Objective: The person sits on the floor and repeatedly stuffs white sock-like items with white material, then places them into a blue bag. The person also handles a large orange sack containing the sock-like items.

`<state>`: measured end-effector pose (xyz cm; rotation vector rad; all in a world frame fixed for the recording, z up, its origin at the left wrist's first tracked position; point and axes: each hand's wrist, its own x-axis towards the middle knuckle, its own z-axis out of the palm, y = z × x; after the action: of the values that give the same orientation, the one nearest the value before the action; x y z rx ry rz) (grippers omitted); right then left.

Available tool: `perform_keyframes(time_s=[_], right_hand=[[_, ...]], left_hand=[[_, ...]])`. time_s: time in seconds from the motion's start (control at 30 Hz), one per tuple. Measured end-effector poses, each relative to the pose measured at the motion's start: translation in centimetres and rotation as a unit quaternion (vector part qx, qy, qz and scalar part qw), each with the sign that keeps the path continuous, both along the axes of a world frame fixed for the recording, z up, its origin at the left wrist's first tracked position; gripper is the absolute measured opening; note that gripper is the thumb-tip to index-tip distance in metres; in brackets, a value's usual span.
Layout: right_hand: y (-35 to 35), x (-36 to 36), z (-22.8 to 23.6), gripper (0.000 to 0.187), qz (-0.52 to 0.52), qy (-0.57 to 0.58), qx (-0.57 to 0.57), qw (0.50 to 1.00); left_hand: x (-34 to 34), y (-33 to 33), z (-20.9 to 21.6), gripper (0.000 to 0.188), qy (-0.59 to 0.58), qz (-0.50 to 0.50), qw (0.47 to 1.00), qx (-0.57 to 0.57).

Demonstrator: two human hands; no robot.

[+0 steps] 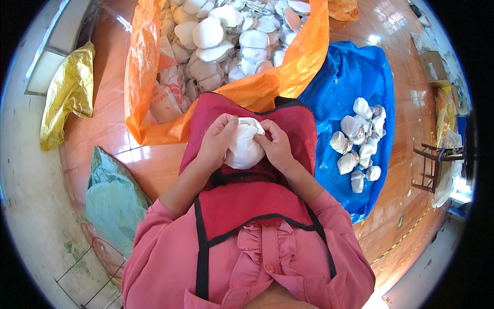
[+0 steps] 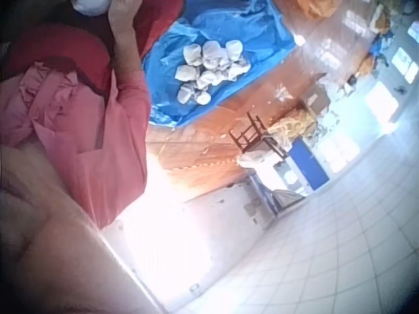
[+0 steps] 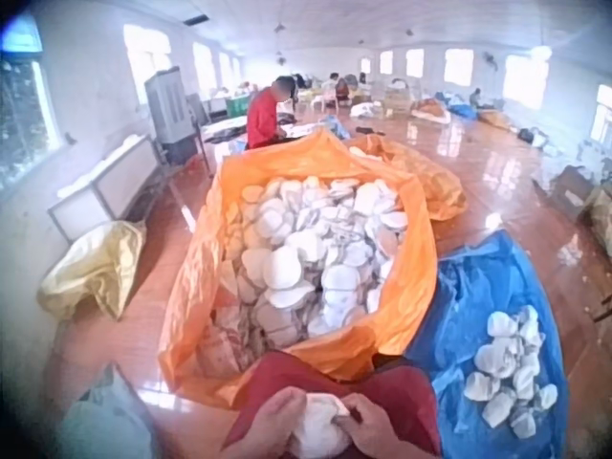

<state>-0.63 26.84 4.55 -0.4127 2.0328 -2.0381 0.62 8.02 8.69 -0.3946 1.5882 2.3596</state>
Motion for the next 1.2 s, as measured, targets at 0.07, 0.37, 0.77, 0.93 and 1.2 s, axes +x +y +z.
perform_keyframes(time_s=[0.07, 0.37, 0.77, 0.93, 1.2], right_hand=[[0.1, -0.1, -0.1, 0.011, -0.014, -0.006, -0.033, 0.999], [-0.2, 0.5, -0.1, 0.008, -0.038, -0.075, -0.207, 0.975], [-0.9, 0.8, -0.4, 0.044, 0.019, -0.256, -0.2, 0.946], [-0.7, 1.2, -0.9, 0.037, -0.025, -0.315, -0.312, 0.896], [-1.2, 1.1, -2.3, 0.03, -0.081, -0.311, -0.354, 0.878]], left_hand=[[0.2, 0.1, 1.0, 0.024, 0.055, -0.046, 0.993, -0.094], [1.2, -0.6, -0.4, 0.031, 0.036, -0.037, 0.999, -0.002], [0.7, 0.9, -0.4, 0.034, -0.03, 0.053, 0.997, 0.05], [1.3, 1.0, 1.4, 0.038, 0.058, 0.031, 0.997, -0.045], [3.2, 0.3, -0.4, 0.019, 0.074, 0.009, 0.997, 0.029]])
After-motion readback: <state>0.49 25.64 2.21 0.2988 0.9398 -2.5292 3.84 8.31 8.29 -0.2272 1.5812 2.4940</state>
